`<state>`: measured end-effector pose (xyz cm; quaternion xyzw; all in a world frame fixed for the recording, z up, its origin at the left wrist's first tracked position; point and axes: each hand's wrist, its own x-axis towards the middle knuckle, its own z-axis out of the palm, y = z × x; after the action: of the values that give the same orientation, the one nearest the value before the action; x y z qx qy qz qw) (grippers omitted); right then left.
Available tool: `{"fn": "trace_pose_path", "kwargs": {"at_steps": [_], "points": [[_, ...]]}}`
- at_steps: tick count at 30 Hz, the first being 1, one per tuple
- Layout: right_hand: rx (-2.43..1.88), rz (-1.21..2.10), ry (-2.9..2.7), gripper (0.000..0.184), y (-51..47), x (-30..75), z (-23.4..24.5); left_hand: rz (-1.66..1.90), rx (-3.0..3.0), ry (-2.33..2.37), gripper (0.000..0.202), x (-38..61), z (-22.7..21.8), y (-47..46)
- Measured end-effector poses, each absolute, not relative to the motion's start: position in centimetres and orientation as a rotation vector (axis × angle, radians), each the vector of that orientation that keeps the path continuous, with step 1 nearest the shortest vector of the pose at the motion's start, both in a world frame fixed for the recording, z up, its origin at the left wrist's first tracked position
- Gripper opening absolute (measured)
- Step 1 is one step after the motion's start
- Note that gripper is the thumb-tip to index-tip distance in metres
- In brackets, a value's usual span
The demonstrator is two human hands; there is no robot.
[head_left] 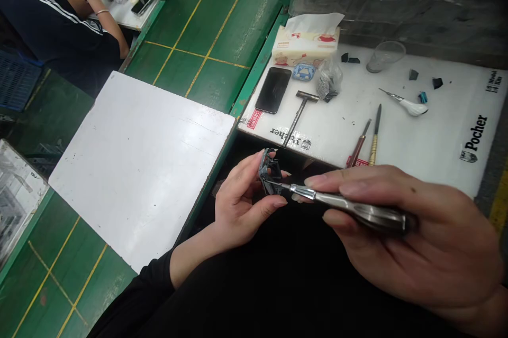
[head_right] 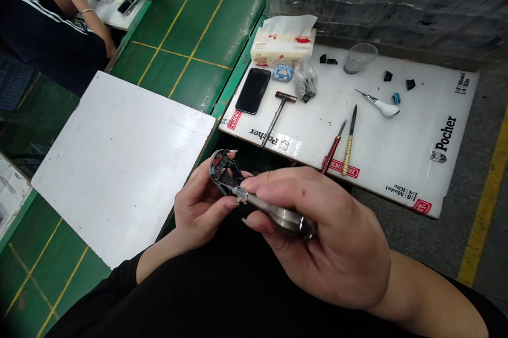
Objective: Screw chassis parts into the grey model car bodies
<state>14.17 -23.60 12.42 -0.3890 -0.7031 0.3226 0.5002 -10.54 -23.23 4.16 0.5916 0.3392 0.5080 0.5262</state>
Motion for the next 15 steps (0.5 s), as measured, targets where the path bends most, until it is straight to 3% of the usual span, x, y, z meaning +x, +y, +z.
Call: {"fn": "trace_pose_path", "kwargs": {"at_steps": [5, 10, 15], "points": [[-0.948, 0.708, -1.823, 0.057, -24.4, 14.6, 13.0, 1.225, 1.487, 0.851, 0.082, -10.7, 4.0, -23.2], [-0.99, 0.699, -1.794, 0.044, -25.0, 13.7, 12.5, 1.256, 1.494, 0.894, 0.083, -10.4, 4.1, -23.3], [-1.0, 0.719, -1.653, 0.046, -25.1, 13.3, 12.4, 1.302, 1.48, 0.905, 0.083, -10.3, 4.1, -23.1]]}}
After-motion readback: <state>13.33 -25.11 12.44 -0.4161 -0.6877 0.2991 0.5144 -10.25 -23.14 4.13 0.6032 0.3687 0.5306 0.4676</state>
